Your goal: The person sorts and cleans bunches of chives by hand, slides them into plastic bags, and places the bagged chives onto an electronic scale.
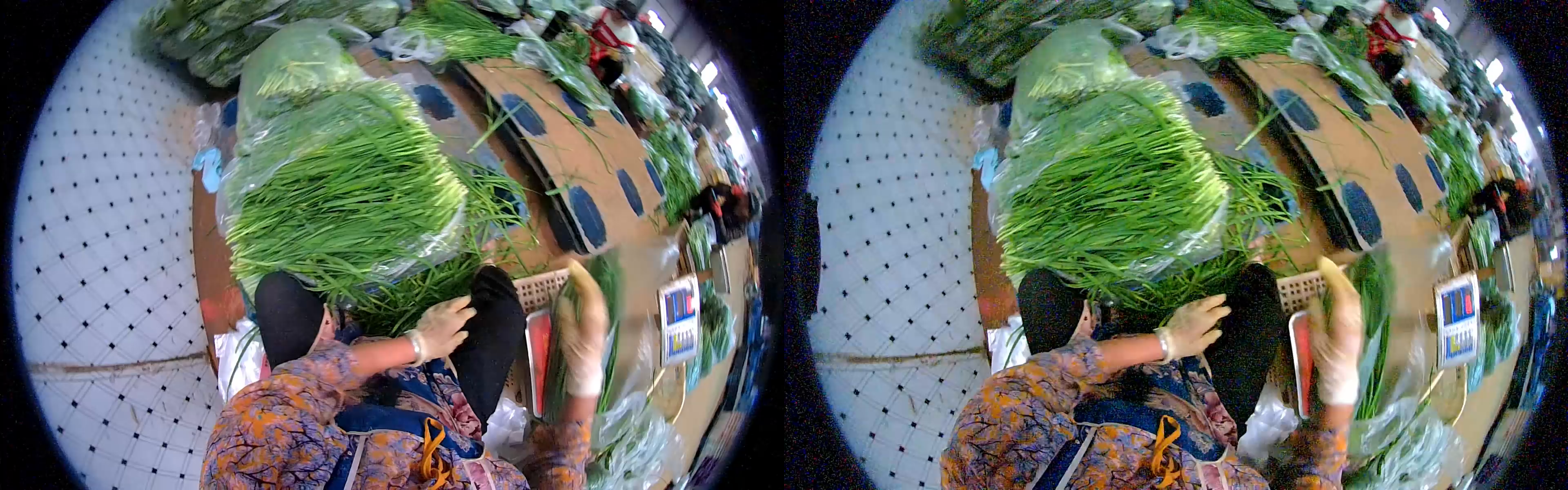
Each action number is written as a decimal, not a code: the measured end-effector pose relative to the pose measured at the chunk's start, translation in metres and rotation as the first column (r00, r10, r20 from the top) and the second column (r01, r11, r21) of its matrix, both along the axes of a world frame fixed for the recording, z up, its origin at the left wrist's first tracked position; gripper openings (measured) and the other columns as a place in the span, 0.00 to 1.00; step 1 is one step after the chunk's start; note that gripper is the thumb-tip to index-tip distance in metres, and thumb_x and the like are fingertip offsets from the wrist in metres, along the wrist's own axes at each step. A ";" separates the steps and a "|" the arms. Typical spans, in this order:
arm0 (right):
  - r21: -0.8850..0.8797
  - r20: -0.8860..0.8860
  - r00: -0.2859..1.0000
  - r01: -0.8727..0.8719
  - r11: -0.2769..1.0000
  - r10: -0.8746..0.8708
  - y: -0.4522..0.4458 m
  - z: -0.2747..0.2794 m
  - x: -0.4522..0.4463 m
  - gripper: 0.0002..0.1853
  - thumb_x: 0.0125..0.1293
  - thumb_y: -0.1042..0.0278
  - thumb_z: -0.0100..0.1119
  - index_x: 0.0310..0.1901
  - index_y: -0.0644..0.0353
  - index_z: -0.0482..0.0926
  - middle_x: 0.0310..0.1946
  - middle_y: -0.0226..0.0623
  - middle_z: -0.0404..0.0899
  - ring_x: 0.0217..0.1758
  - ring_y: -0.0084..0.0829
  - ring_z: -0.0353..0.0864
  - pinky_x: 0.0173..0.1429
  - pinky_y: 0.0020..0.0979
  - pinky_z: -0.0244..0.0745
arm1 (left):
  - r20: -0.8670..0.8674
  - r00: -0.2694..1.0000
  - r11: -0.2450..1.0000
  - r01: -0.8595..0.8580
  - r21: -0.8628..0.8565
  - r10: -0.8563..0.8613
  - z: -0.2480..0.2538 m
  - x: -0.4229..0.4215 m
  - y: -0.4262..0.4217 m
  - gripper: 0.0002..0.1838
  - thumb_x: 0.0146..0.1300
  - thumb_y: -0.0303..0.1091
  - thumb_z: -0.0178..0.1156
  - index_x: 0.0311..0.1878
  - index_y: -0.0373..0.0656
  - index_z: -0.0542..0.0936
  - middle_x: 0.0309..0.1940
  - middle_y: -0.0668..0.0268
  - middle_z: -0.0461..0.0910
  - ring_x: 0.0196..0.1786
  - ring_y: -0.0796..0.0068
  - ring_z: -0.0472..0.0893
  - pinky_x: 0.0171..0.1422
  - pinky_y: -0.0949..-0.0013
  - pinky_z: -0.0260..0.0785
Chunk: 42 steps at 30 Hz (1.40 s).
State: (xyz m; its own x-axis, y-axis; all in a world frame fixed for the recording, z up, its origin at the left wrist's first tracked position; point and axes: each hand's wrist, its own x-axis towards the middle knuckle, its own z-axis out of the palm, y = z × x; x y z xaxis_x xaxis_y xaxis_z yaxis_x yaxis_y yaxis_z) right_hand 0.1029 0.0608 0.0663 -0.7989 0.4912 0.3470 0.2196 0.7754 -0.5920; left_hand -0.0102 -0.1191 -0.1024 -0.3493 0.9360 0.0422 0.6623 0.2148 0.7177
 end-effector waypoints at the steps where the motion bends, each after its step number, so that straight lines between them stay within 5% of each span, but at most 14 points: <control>1: 0.087 0.011 0.985 -0.173 0.981 0.173 0.008 -0.024 -0.025 0.27 0.53 0.81 0.54 0.58 0.62 0.67 0.55 0.46 0.69 0.61 0.41 0.66 0.65 0.35 0.58 | -0.007 1.000 0.999 0.001 -0.038 -0.001 -0.004 -0.010 -0.019 0.24 0.55 0.35 0.55 0.56 0.40 0.68 0.61 0.51 0.62 0.61 0.52 0.65 0.64 0.58 0.59; 10: 0.470 0.618 0.781 -0.463 0.751 0.094 0.045 -0.122 -0.229 0.46 0.46 0.84 0.52 0.69 0.51 0.45 0.69 0.38 0.49 0.71 0.39 0.48 0.70 0.37 0.49 | 0.147 0.969 0.977 -0.185 -0.105 0.199 -0.011 -0.074 -0.104 0.18 0.58 0.35 0.53 0.51 0.40 0.73 0.56 0.56 0.69 0.56 0.57 0.70 0.59 0.62 0.64; 15: 0.529 0.757 0.652 -0.641 0.556 0.031 0.055 -0.167 -0.289 0.40 0.56 0.74 0.51 0.69 0.48 0.44 0.69 0.35 0.49 0.71 0.34 0.49 0.70 0.36 0.50 | 0.207 0.943 0.964 -0.242 -0.114 0.261 -0.022 -0.088 -0.107 0.17 0.59 0.34 0.53 0.51 0.40 0.73 0.54 0.56 0.71 0.55 0.57 0.71 0.58 0.63 0.65; 17: 0.408 0.786 0.604 -0.669 0.622 0.134 0.060 -0.185 -0.294 0.51 0.43 0.72 0.66 0.68 0.50 0.46 0.66 0.39 0.55 0.69 0.38 0.54 0.68 0.39 0.52 | 0.230 0.930 0.956 -0.266 -0.121 0.288 -0.028 -0.087 -0.109 0.17 0.59 0.34 0.53 0.50 0.40 0.73 0.54 0.57 0.71 0.55 0.57 0.71 0.58 0.63 0.65; 19: 0.324 0.797 0.588 -0.611 0.723 0.140 0.064 -0.199 -0.292 0.45 0.43 0.76 0.63 0.66 0.52 0.52 0.56 0.40 0.67 0.61 0.41 0.66 0.60 0.37 0.64 | 0.282 0.916 0.957 -0.255 -0.136 0.284 -0.030 -0.087 -0.104 0.16 0.59 0.34 0.53 0.50 0.40 0.73 0.53 0.57 0.71 0.55 0.57 0.71 0.58 0.63 0.65; 22: 0.374 0.810 0.586 -0.508 0.776 -0.006 0.065 -0.218 -0.292 0.37 0.43 0.76 0.61 0.61 0.54 0.62 0.50 0.40 0.70 0.59 0.42 0.67 0.57 0.37 0.67 | 0.265 0.934 0.970 -0.220 -0.107 0.241 -0.035 -0.087 -0.098 0.17 0.60 0.37 0.51 0.50 0.39 0.73 0.53 0.57 0.71 0.53 0.57 0.73 0.55 0.62 0.67; 24: 0.470 0.767 0.641 -0.586 0.660 0.023 0.058 -0.198 -0.291 0.15 0.55 0.71 0.51 0.46 0.52 0.73 0.44 0.40 0.74 0.55 0.41 0.71 0.55 0.35 0.69 | 0.273 0.940 0.978 -0.181 -0.108 0.204 -0.033 -0.086 -0.093 0.17 0.60 0.37 0.51 0.50 0.38 0.73 0.53 0.57 0.71 0.52 0.57 0.73 0.54 0.61 0.67; 25: 0.599 0.616 0.776 -0.573 0.560 0.135 0.069 -0.212 -0.287 0.14 0.55 0.71 0.50 0.45 0.53 0.74 0.45 0.40 0.73 0.57 0.41 0.68 0.57 0.38 0.67 | 0.277 0.941 0.980 -0.171 -0.098 0.192 -0.033 -0.085 -0.091 0.17 0.60 0.37 0.51 0.50 0.38 0.73 0.53 0.57 0.71 0.52 0.57 0.73 0.54 0.61 0.67; 28: 0.486 0.668 0.702 -0.663 0.570 0.247 0.082 -0.228 -0.292 0.23 0.47 0.77 0.53 0.49 0.60 0.69 0.54 0.43 0.69 0.62 0.39 0.65 0.62 0.35 0.63 | 0.301 0.936 0.981 -0.151 -0.124 0.182 -0.031 -0.086 -0.089 0.17 0.59 0.37 0.51 0.49 0.38 0.73 0.53 0.56 0.71 0.52 0.57 0.73 0.55 0.62 0.67; 29: 0.308 0.754 0.617 -0.634 0.709 0.225 0.082 -0.227 -0.293 0.19 0.49 0.78 0.52 0.46 0.62 0.68 0.48 0.47 0.73 0.54 0.41 0.72 0.55 0.35 0.69 | 0.300 0.938 0.982 -0.146 -0.115 0.175 -0.032 -0.086 -0.088 0.17 0.59 0.37 0.51 0.49 0.38 0.73 0.53 0.56 0.71 0.52 0.57 0.73 0.55 0.62 0.67; 32: 0.346 0.723 0.661 -0.596 0.725 0.198 0.077 -0.220 -0.288 0.14 0.48 0.77 0.54 0.39 0.61 0.67 0.34 0.45 0.75 0.40 0.43 0.78 0.42 0.37 0.73 | 0.307 0.936 0.984 -0.150 -0.100 0.174 -0.040 -0.082 -0.088 0.17 0.60 0.38 0.50 0.49 0.39 0.74 0.52 0.57 0.72 0.52 0.57 0.73 0.54 0.63 0.67; 37: 0.273 0.775 0.605 -0.578 0.769 0.180 0.064 -0.201 -0.257 0.15 0.45 0.72 0.58 0.37 0.61 0.69 0.32 0.47 0.77 0.39 0.45 0.78 0.41 0.39 0.74 | 0.435 0.895 0.994 -0.105 -0.012 0.100 -0.037 -0.070 -0.065 0.17 0.61 0.41 0.52 0.48 0.40 0.73 0.49 0.58 0.73 0.52 0.60 0.73 0.54 0.62 0.66; 39: 0.293 0.715 0.666 -0.559 0.776 0.210 0.065 -0.212 -0.231 0.13 0.47 0.73 0.55 0.38 0.58 0.71 0.29 0.44 0.77 0.34 0.44 0.79 0.35 0.39 0.75 | 0.694 0.718 0.998 -0.023 -0.063 0.061 -0.036 -0.072 -0.033 0.19 0.61 0.40 0.55 0.51 0.40 0.72 0.52 0.59 0.73 0.55 0.64 0.72 0.59 0.63 0.64; 42: 0.296 0.662 0.722 -0.498 0.815 0.201 0.050 -0.206 -0.208 0.16 0.43 0.73 0.57 0.37 0.61 0.69 0.29 0.45 0.75 0.34 0.45 0.78 0.36 0.39 0.74 | 0.994 -0.109 0.954 -0.295 -0.044 0.012 -0.061 -0.065 0.028 0.26 0.62 0.49 0.54 0.57 0.43 0.67 0.54 0.62 0.71 0.55 0.67 0.72 0.59 0.66 0.65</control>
